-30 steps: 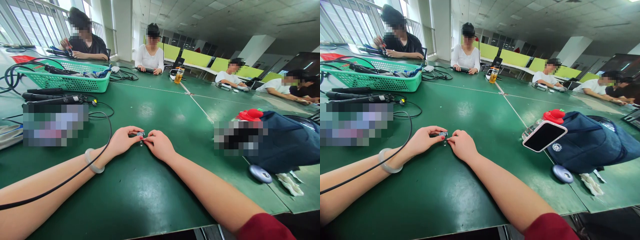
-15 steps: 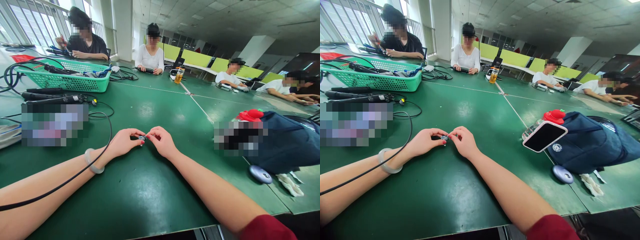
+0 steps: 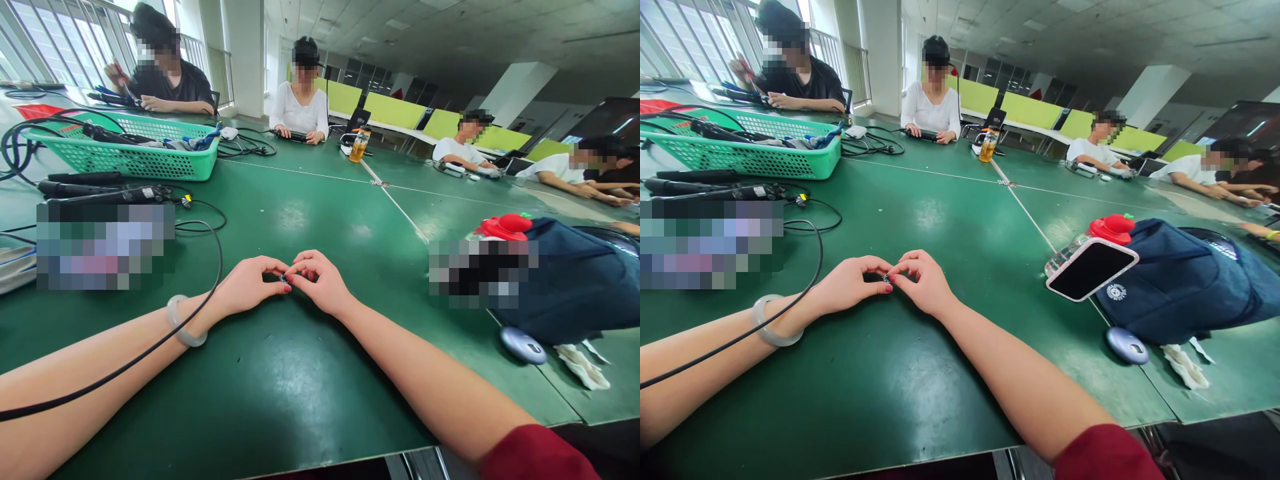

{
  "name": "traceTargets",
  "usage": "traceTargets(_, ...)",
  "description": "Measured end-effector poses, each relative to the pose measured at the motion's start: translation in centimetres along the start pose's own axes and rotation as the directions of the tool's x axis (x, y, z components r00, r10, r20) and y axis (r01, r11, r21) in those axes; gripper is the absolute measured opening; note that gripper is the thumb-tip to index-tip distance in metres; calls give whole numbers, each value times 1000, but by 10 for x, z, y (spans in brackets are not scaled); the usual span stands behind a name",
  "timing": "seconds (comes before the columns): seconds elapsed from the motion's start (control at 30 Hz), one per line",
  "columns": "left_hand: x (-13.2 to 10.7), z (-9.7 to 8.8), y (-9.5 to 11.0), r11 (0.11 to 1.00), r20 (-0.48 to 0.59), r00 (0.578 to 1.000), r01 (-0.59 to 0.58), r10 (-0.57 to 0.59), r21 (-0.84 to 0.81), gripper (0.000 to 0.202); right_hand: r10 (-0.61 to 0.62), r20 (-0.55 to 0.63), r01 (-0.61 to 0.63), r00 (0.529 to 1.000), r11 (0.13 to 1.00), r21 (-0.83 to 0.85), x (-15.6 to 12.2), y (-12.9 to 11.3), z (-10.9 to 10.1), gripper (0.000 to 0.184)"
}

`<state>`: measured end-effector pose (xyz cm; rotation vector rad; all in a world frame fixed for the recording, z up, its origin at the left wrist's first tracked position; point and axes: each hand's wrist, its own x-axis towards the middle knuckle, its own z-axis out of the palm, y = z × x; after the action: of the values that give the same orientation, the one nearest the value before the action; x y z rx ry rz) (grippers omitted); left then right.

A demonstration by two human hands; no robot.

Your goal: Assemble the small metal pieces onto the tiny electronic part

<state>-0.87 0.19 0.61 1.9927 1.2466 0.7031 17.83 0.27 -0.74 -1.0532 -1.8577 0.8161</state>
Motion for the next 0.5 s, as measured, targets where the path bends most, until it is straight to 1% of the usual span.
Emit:
traceTargets(0.1, 0, 0, 0, 1000, -25, 1000, 10, -9, 18, 34, 7, -45, -6, 999, 1000, 15, 1, 2, -1, 7)
traceTargets(0.2, 1, -1, 1, 999, -92, 995, 31, -32, -9, 32, 36, -116, -44, 993, 996, -72, 1, 4, -2, 9)
traceTargets(0.23, 2, -2, 0, 999, -124, 991, 41, -44, -25, 32, 44, -110, -57, 993, 991, -120, 0, 4, -2, 9)
traceTargets(0.3, 4, -2, -1, 997, -190, 980, 57, -66, -49, 33, 28, -20, -32, 999, 972, -235, -1, 2, 0, 8)
traceTargets(0.37, 5, -3, -3, 996, -223, 972, 66, -79, -65, 34, -20, 114, 59, 993, 935, -349, -3, 1, 3, 13)
traceTargets(0.43, 5, -2, -4, 995, -223, 971, 67, -82, -76, 34, -61, 205, 148, 977, 886, -439, -5, -1, 6, 21)
traceTargets(0.5, 5, -2, -5, 995, -209, 975, 66, -81, -77, 34, -75, 240, 187, 968, 854, -486, -6, -1, 8, 22)
